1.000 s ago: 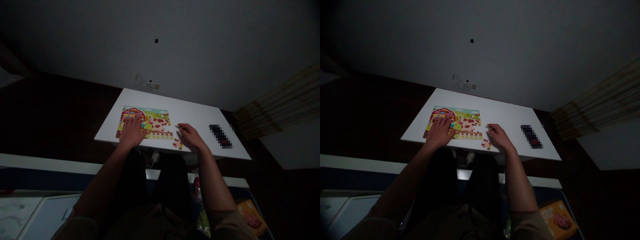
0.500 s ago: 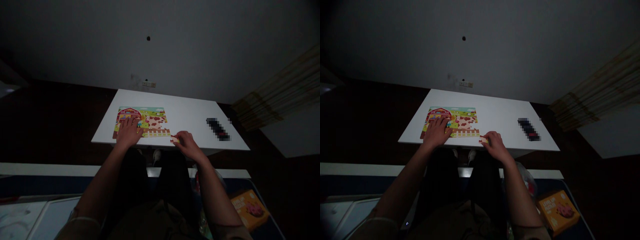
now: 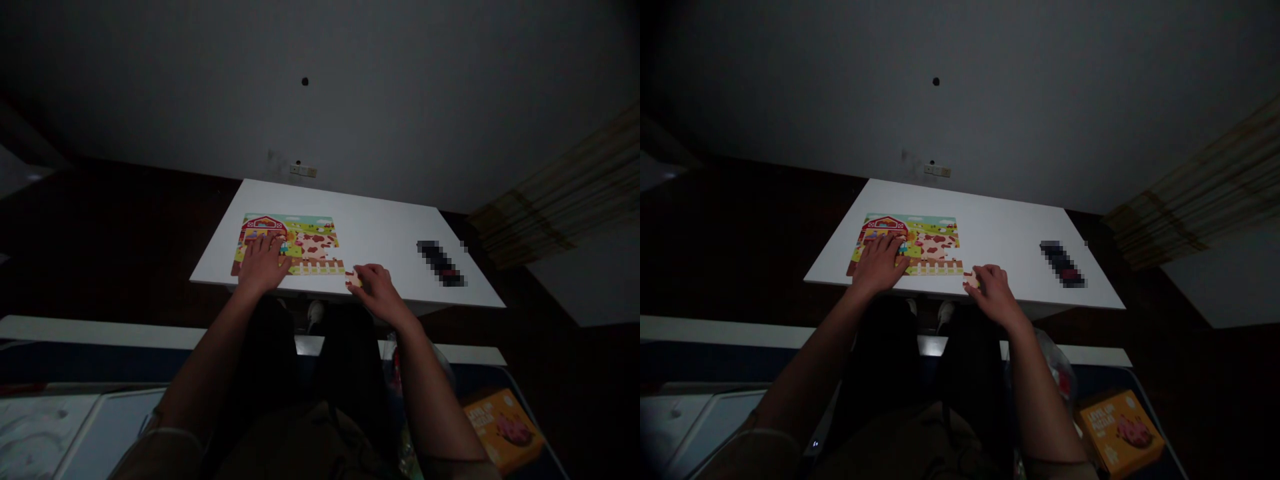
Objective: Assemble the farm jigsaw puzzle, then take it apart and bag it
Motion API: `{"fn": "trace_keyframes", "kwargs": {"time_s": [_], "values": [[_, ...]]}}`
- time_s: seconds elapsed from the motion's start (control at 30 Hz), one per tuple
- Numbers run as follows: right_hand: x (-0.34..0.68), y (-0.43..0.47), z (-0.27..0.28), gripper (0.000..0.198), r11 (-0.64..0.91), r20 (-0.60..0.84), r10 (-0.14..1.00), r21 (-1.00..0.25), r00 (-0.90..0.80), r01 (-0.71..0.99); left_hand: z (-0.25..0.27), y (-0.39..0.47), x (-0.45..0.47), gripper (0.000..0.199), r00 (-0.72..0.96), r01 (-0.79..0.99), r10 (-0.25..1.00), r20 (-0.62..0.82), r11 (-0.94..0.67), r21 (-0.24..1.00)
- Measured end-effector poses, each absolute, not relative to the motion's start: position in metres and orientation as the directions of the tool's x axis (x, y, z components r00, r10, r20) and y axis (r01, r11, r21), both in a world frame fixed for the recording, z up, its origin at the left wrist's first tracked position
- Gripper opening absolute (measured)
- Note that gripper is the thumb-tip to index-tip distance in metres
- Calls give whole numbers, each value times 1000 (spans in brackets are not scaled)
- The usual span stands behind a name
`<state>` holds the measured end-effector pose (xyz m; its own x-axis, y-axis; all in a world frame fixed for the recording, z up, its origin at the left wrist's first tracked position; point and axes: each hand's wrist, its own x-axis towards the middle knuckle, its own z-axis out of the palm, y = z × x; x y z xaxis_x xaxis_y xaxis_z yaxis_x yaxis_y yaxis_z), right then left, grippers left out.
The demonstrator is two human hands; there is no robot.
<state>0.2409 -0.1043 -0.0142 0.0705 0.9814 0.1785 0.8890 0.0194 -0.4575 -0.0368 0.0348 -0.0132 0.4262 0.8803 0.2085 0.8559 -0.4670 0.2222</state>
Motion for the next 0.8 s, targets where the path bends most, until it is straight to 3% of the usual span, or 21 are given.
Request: {"fn": "trace_keyframes", "kwargs": {"time_s": [0.23, 0.5, 0.63, 0.8], "values": [[244, -99, -8, 36, 37, 122, 992, -443, 19, 896, -15, 35, -37, 51, 422, 853, 876, 233, -471, 224], [242, -83, -6, 24, 24, 159, 978, -733, 137, 680, -17, 38, -39, 55, 442, 836, 863, 244, -495, 237], [241, -51, -11, 33, 61, 291, 912, -794, 290, 604, -16, 37, -39, 54, 449, 832, 859, 246, -503, 236], [234, -20, -13, 42, 5, 174, 961, -785, 213, 620, -17, 37, -39, 53, 435, 839, 867, 243, -488, 241]]}}
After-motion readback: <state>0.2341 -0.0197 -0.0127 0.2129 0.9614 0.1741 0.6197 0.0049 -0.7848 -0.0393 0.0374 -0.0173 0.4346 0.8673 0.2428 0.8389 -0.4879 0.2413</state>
